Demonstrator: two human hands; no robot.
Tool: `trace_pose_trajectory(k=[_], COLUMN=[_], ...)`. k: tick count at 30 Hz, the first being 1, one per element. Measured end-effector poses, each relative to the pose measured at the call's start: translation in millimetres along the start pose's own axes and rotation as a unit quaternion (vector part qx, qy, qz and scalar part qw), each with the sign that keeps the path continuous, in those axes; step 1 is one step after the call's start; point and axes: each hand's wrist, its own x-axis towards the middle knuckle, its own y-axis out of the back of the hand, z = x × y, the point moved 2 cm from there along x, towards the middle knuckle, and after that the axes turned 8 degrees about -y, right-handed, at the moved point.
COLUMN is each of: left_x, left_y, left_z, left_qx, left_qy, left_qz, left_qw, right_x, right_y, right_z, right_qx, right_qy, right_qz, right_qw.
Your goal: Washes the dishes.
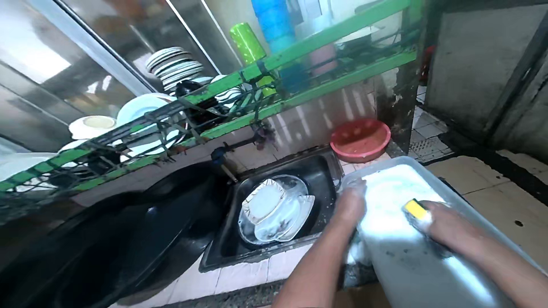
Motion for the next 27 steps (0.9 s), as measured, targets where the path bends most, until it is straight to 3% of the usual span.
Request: trace_pose_trajectory(k=[2, 4, 9, 13, 18, 20, 22, 24, 27], left_x=[12, 17, 32, 33, -4, -20, -33, -45, -66], left_y=[-18, -27, -30, -12, -9, -8, -2, 10, 27], left_z=[20, 30, 13, 14, 28, 40, 55, 67, 76], left_qx=[0.065, 0.092, 0.071, -0.133, -0.512, -0.595, -0.630, -0.621, -0.567], left_qy=[0.028, 0.074, 0.046, 0.098, 0.198, 0.198, 0.196, 0.197, 0.140], left_qz=[-0.104, -0.160, -0.131, -0.098, -0.017, -0.010, 0.007, 0.035, 0.070], left_qw=[0.992, 0.980, 0.988, 0.981, 0.836, 0.779, 0.751, 0.758, 0.808], right_x=[0, 1, 8, 13, 14, 7, -3, 0, 33], right_y=[1, 1, -4, -5, -7, -8, -3, 4, 22], right_z=[-1, 0, 3, 8, -4, -28, -59, -78, -75], right_qx=[-0.034, -0.038, -0.006, 0.057, 0.174, 0.236, 0.301, 0.330, 0.386], right_qy=[-0.005, -0.013, -0.022, -0.015, -0.005, 0.024, 0.062, 0.067, 0.007], right_qz=[-0.001, -0.008, -0.037, -0.013, 0.030, 0.030, 0.036, 0.061, 0.127], right_qw=[0.999, 0.999, 0.999, 0.998, 0.984, 0.971, 0.951, 0.940, 0.914])
